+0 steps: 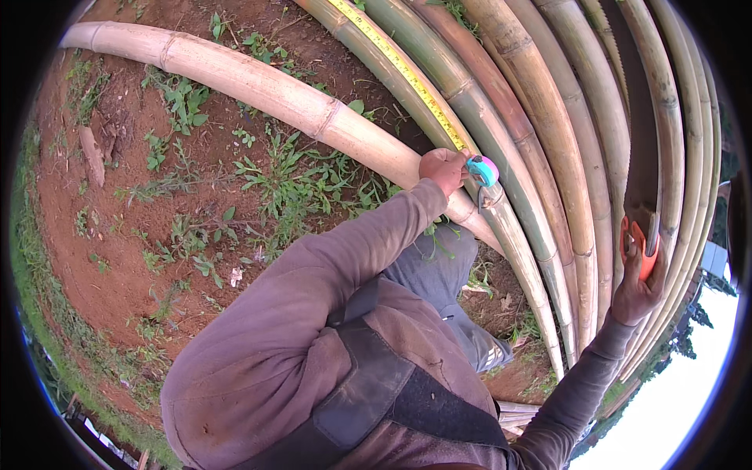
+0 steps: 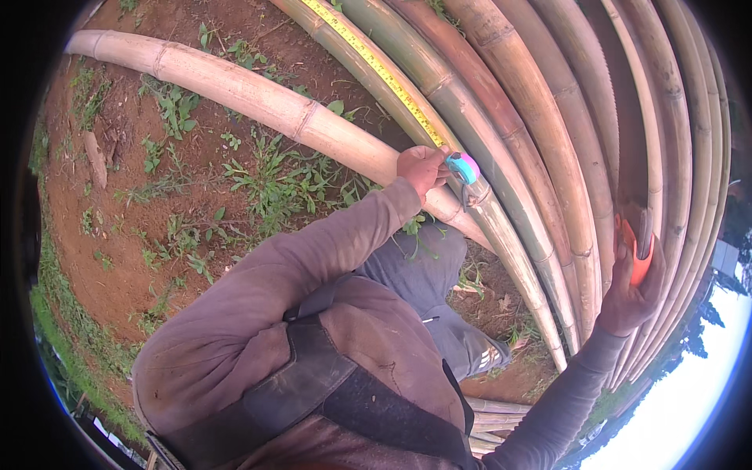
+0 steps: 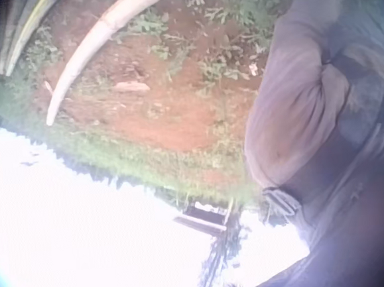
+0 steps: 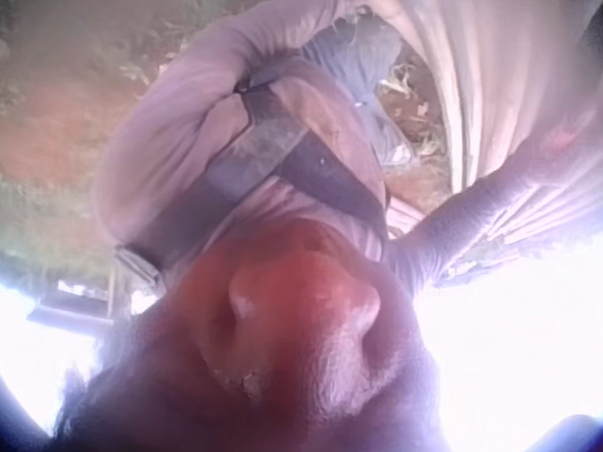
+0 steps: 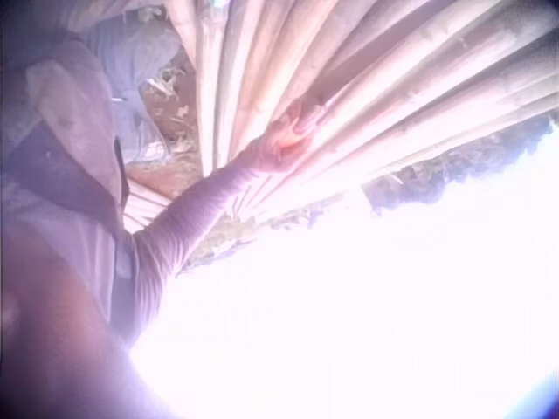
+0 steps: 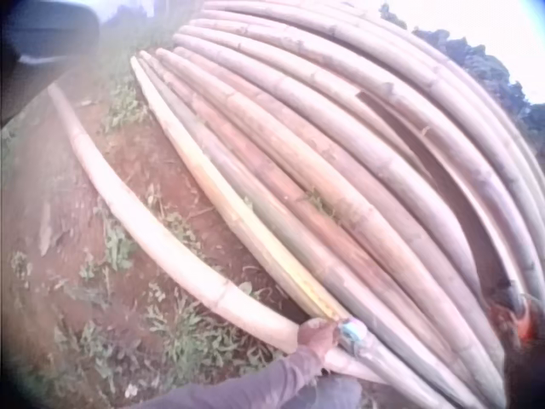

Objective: The person measures bamboo poles with a tape measure and cuts them to length using a hand saw. The person handles each pole individually, measures it, marks the cut point, and then saws through the pole.

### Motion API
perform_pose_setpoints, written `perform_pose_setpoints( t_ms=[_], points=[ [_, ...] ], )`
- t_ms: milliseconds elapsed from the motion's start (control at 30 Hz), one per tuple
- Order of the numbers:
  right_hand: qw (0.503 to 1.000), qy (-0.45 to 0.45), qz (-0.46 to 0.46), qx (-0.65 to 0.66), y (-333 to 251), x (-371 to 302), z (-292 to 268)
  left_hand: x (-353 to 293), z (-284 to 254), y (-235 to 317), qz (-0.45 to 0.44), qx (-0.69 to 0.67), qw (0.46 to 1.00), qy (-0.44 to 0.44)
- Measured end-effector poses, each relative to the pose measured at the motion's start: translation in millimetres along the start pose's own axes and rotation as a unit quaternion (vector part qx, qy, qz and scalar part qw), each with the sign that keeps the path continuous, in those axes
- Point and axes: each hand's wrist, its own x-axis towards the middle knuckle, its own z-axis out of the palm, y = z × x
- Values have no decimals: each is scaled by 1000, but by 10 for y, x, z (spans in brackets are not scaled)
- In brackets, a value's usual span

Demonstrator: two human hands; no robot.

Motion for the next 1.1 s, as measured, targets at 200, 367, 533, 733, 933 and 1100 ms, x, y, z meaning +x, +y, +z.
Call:
perform_pose_setpoints(
  t_ms=[200,367,533,733,933,1100],
  points=[
    [697,356,403,475,1178,-2786,373,-289,-154,133,67,37,992,-96],
    [627,409,561,353,2175,-4695,878,-437,-152,349,99,37,989,-108],
    [631,170,751,-91,1817,-4381,1023,-567,-154,562,134,-1,988,-71],
    [950,37,276,141,1304,-2444,1231,-470,-262,1278,240,-74,965,-74],
    [960,-59,137,239,504,-1844,1486,-525,-884,2340,298,-93,947,-75],
    [924,-121,147,332,-39,-1910,1754,-684,-912,1361,268,-157,939,-152]
  ],
)
